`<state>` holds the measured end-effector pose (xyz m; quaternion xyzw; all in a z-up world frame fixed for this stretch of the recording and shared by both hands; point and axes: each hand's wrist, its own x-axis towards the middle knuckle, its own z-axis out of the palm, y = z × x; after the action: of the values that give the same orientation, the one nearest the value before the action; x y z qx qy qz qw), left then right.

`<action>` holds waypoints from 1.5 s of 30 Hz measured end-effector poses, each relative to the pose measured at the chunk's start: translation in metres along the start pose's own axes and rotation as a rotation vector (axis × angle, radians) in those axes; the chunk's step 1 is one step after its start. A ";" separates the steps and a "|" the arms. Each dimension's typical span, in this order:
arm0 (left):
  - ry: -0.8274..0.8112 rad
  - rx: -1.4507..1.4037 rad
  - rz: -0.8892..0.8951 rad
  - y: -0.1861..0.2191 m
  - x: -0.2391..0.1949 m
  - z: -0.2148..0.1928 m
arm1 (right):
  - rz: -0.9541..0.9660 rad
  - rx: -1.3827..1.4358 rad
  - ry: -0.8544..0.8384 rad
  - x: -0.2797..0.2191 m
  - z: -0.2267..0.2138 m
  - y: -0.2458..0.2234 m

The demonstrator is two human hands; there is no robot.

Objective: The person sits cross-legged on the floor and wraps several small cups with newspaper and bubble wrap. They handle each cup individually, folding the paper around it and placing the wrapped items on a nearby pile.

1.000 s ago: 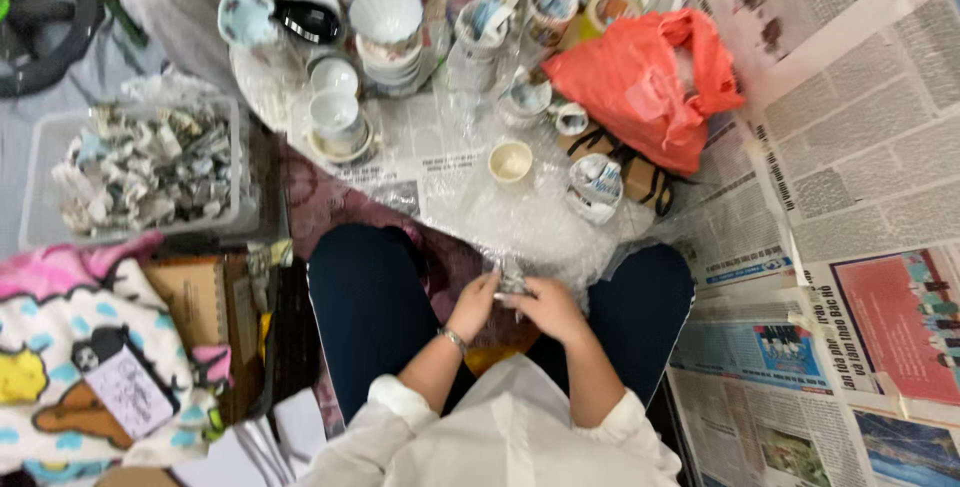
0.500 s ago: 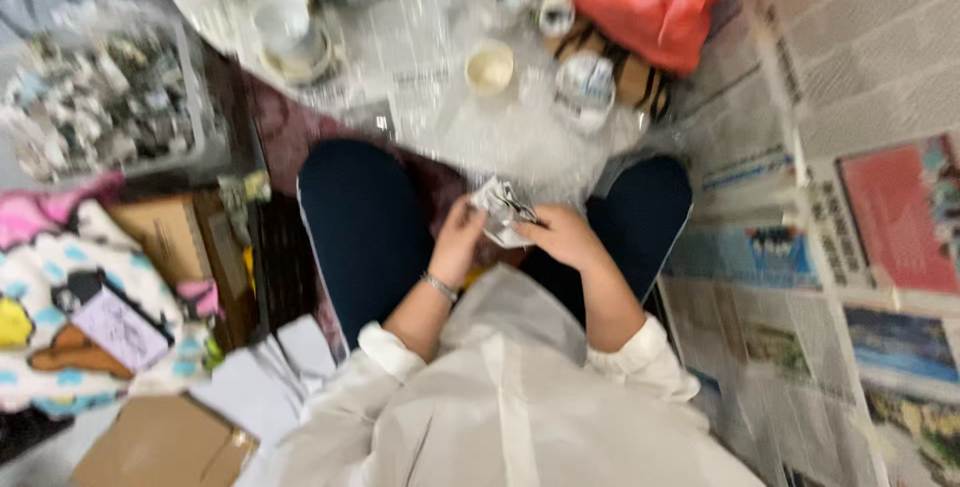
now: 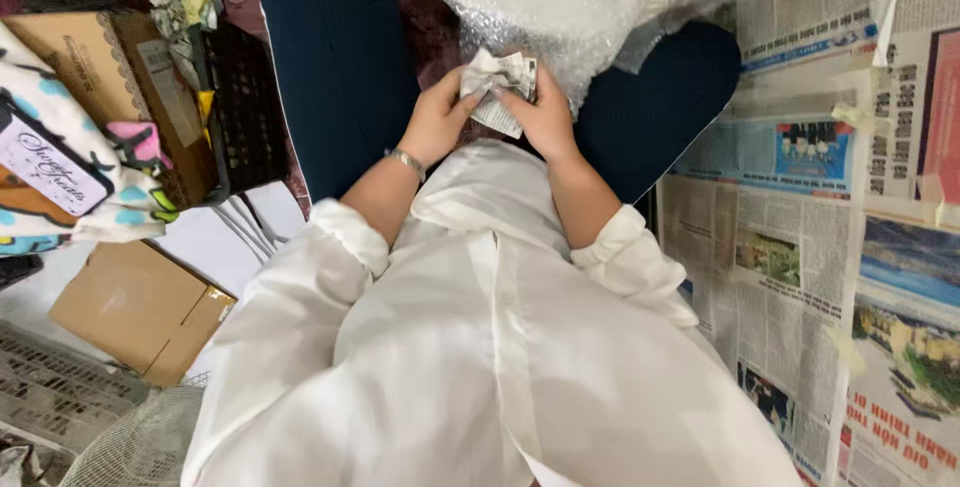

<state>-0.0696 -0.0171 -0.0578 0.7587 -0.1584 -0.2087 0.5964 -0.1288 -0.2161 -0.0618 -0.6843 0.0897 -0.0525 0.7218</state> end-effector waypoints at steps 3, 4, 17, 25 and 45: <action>0.118 0.014 0.130 0.003 -0.016 -0.008 | 0.144 -0.386 0.064 0.006 0.005 0.004; 0.161 -0.005 0.234 0.005 -0.016 -0.010 | 0.100 -0.318 0.059 0.009 0.007 0.009; 0.304 -0.152 -0.021 0.005 0.115 -0.050 | 0.235 0.064 0.231 0.084 -0.025 0.012; 0.471 -0.524 -0.120 -0.004 0.127 -0.023 | 0.013 0.128 0.458 0.106 -0.002 0.017; 0.267 -0.532 0.086 0.003 0.111 -0.029 | -0.359 -0.403 0.070 0.094 0.015 -0.023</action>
<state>0.0414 -0.0478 -0.0630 0.5891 -0.0501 -0.1159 0.7981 -0.0330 -0.2213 -0.0433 -0.8170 0.0006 -0.1842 0.5465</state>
